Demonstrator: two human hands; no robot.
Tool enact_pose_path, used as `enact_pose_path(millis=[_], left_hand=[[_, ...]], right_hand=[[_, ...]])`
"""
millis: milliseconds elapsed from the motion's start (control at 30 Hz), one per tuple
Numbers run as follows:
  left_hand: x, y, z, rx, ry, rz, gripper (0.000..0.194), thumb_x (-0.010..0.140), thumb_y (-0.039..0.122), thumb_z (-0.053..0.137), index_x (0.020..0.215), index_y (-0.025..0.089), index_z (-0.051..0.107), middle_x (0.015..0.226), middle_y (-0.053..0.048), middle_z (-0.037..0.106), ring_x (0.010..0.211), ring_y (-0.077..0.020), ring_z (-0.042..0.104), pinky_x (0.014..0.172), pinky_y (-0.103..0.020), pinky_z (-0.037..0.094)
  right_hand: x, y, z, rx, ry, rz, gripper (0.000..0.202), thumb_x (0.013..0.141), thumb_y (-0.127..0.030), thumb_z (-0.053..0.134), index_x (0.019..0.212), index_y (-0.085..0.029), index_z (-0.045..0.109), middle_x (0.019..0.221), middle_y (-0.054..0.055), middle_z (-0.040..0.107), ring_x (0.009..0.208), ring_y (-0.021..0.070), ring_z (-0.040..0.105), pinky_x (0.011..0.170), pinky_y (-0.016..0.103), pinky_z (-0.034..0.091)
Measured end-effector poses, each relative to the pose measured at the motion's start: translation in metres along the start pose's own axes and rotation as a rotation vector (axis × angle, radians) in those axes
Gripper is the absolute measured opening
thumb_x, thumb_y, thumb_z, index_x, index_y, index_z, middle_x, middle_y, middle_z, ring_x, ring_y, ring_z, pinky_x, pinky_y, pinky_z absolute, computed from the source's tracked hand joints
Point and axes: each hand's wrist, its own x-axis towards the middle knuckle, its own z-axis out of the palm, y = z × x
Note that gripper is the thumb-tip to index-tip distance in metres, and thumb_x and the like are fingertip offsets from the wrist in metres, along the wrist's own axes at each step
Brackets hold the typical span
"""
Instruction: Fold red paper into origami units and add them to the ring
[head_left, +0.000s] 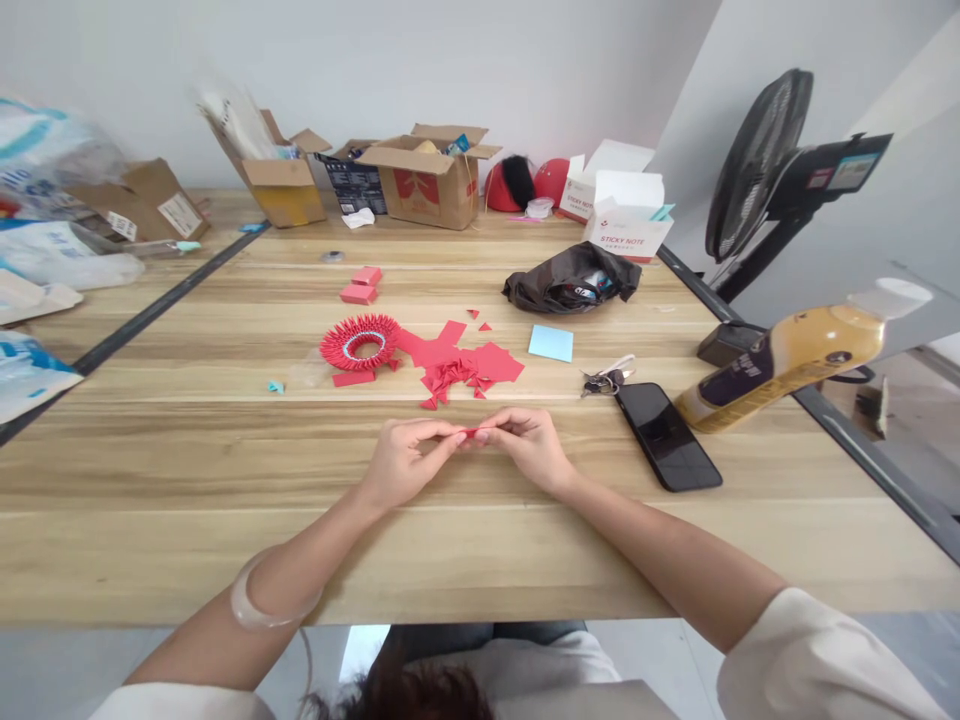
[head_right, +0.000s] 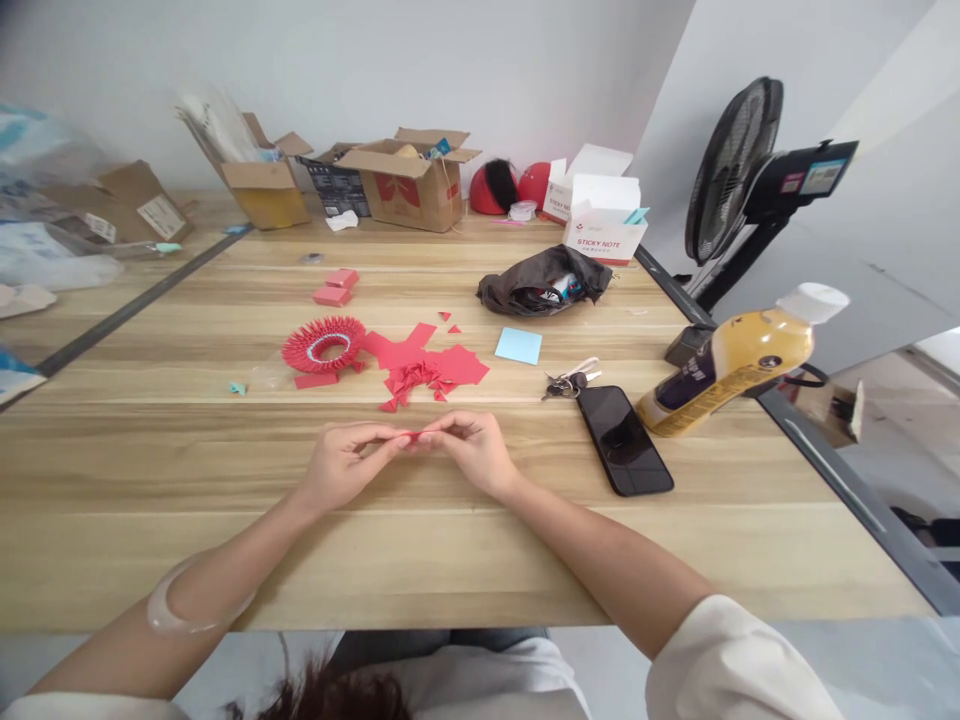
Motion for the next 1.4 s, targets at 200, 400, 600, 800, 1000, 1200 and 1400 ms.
enact_pose_path(millis=[200,400,600,800,1000,1200,1400], left_hand=[[0.0008,0.0003,0.0002,-0.114,-0.035,-0.066,0.015,0.078,0.026,0.059,0.074,0.016,0.070,0.074,-0.004,0.072,0.066,-0.0163,0.066,0.062,-0.023,0.051],[0.0009,-0.0011,0.0045,-0.348,-0.025,-0.197,0.014,0.076,0.026,0.061,0.074,0.014,0.069,0.075,-0.006,0.072,0.069,-0.0187,0.068,0.066,-0.027,0.053],[0.0055,-0.0002,0.0046,-0.504,-0.064,-0.344,0.016,0.066,0.024,0.071,0.077,0.012,0.066,0.069,-0.006,0.071,0.065,-0.0186,0.067,0.061,-0.026,0.052],[0.0079,-0.0015,0.0038,-0.590,-0.110,-0.374,0.014,0.075,0.025,0.064,0.075,0.011,0.067,0.068,-0.006,0.070,0.062,-0.0141,0.063,0.060,-0.024,0.048],[0.0076,-0.0028,0.0039,-0.772,-0.151,-0.502,0.012,0.073,0.024,0.066,0.071,0.012,0.066,0.069,-0.006,0.070,0.067,-0.0148,0.064,0.061,-0.023,0.047],[0.0083,-0.0042,0.0049,-0.921,-0.196,-0.651,0.013,0.068,0.022,0.070,0.069,0.011,0.065,0.071,-0.005,0.069,0.072,-0.0151,0.065,0.067,-0.023,0.048],[0.0078,-0.0042,0.0078,-0.964,-0.110,-0.662,0.019,0.061,0.017,0.075,0.077,0.014,0.064,0.073,0.000,0.067,0.071,-0.0111,0.063,0.074,-0.026,0.049]], right_hand=[[-0.0003,-0.0039,-0.0018,-0.044,-0.046,-0.027,0.018,0.072,-0.035,0.066,0.072,-0.018,0.066,0.071,0.003,0.070,0.068,0.0165,0.066,0.066,0.030,0.053],[0.0010,-0.0013,-0.0013,-0.015,-0.019,-0.035,0.017,0.070,-0.033,0.067,0.075,-0.018,0.065,0.074,0.003,0.070,0.068,0.0154,0.066,0.066,0.028,0.052],[0.0014,-0.0033,-0.0014,-0.015,-0.035,-0.011,0.015,0.069,-0.030,0.069,0.072,-0.015,0.064,0.064,0.001,0.066,0.054,0.0108,0.059,0.054,0.024,0.048],[0.0011,-0.0023,-0.0008,0.018,-0.087,0.049,0.013,0.070,-0.027,0.067,0.076,-0.016,0.065,0.070,0.003,0.068,0.065,0.0139,0.064,0.065,0.027,0.051],[0.0032,-0.0014,-0.0027,0.046,-0.036,0.003,0.014,0.065,-0.024,0.072,0.070,-0.016,0.062,0.063,0.000,0.066,0.055,0.0117,0.061,0.056,0.024,0.050],[0.0009,0.0021,-0.0031,-0.145,-0.016,-0.091,0.012,0.072,-0.028,0.066,0.076,-0.017,0.066,0.075,0.005,0.069,0.069,0.0159,0.064,0.068,0.030,0.051],[-0.0029,-0.0016,-0.0020,-0.402,-0.093,-0.202,0.026,0.068,-0.033,0.070,0.090,-0.019,0.068,0.092,0.006,0.070,0.086,0.0204,0.065,0.082,0.033,0.050]])
